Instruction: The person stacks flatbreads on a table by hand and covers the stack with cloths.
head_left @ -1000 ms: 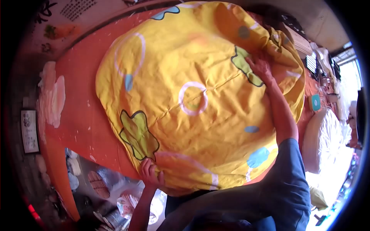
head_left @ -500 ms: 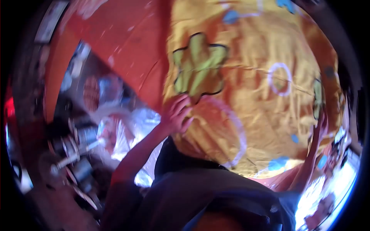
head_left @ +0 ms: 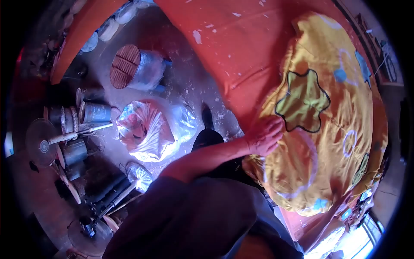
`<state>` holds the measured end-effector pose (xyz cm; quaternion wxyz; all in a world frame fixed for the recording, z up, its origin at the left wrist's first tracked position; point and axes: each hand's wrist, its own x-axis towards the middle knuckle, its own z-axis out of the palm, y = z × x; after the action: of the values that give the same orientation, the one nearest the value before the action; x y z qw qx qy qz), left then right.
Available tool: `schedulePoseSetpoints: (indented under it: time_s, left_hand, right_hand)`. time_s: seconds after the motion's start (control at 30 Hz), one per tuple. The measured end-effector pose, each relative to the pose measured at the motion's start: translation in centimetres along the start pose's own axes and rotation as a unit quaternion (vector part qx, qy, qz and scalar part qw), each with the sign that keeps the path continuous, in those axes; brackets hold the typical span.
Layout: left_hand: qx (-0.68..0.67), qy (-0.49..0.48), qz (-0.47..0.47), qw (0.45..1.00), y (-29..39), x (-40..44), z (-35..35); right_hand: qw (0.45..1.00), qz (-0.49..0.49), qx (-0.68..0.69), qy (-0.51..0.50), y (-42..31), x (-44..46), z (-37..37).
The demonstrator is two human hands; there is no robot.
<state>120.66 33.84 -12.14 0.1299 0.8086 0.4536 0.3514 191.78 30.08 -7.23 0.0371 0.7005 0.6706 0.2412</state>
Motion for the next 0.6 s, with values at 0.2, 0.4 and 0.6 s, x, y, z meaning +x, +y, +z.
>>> schedulePoseSetpoints:
  time_s: [0.2,0.4,0.6]
  left_hand:
    - [-0.174,-0.004,0.053,0.983,0.0,-2.4,-0.7]
    - [-0.233,-0.112,-0.119,0.959,-8.9,-10.2,-12.8]
    - [-0.069,0.02,-0.314,0.947,-21.5,-21.6,-19.0]
  right_hand:
    - [0.989,-0.065,0.127,0.046,-34.1,7.9,-13.6]
    - [0.978,-0.019,0.197,-0.069,-48.2,8.5,-15.4]
    - [0.997,0.021,0.056,-0.047,-50.3,8.1,-11.4]
